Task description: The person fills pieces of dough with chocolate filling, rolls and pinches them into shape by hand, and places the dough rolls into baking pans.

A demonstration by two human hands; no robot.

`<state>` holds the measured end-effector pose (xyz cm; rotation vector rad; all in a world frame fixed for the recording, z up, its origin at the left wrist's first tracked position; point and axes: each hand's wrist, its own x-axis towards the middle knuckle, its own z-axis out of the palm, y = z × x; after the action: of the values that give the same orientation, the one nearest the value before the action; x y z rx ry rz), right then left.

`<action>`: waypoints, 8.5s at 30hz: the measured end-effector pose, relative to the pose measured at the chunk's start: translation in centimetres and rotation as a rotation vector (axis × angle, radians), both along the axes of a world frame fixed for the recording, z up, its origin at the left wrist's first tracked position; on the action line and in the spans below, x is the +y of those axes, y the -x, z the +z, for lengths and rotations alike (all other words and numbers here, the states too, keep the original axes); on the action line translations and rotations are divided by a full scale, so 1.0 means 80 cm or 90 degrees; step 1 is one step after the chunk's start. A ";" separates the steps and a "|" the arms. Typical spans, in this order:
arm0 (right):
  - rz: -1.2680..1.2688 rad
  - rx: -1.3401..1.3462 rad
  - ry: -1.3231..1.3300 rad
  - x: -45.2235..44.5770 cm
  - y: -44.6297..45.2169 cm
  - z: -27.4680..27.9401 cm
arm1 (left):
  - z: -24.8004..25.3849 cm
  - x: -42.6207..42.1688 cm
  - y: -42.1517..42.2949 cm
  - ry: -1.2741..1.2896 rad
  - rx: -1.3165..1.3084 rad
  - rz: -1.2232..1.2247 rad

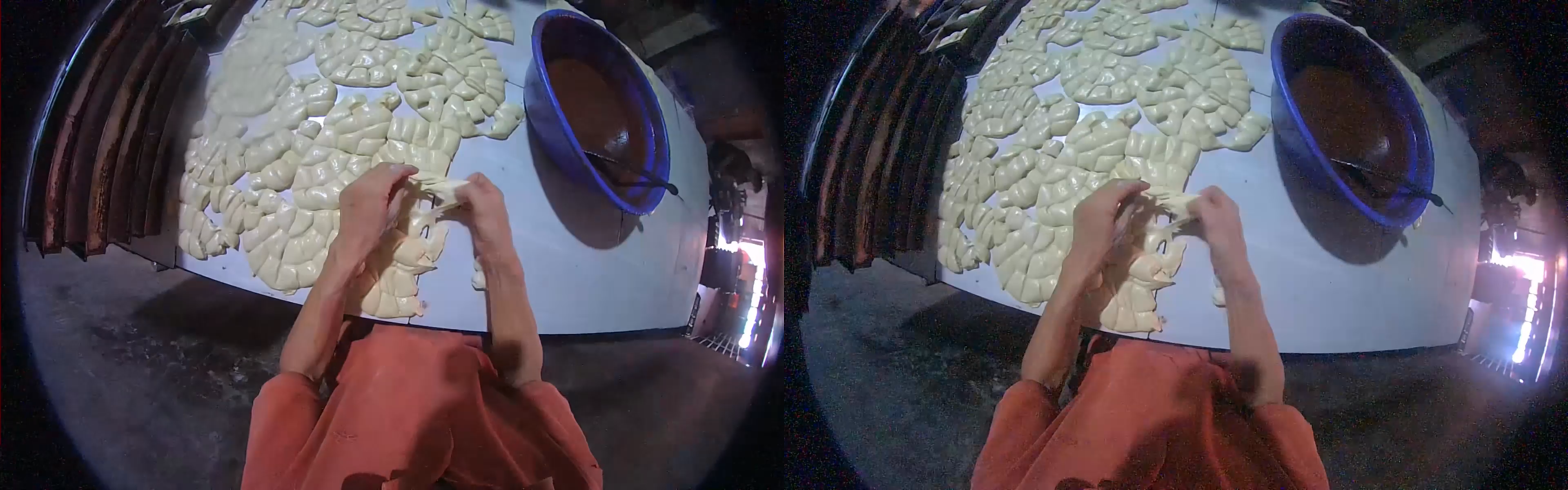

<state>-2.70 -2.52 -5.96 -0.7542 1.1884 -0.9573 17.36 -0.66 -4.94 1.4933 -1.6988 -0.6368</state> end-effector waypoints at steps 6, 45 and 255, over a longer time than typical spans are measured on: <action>-0.085 -0.167 0.006 -0.006 0.028 0.017 | -0.004 -0.016 0.011 0.033 -0.016 -0.065; -0.141 0.232 0.161 0.060 0.108 0.047 | 0.021 0.017 0.137 -0.366 0.391 -0.206; 0.172 0.159 0.006 0.020 -0.021 0.063 | -0.020 0.043 -0.033 0.051 -0.222 -0.048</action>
<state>-0.99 -0.92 -0.90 -1.0359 1.2583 -0.6588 19.97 2.80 -6.58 1.5556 -2.0259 -0.3544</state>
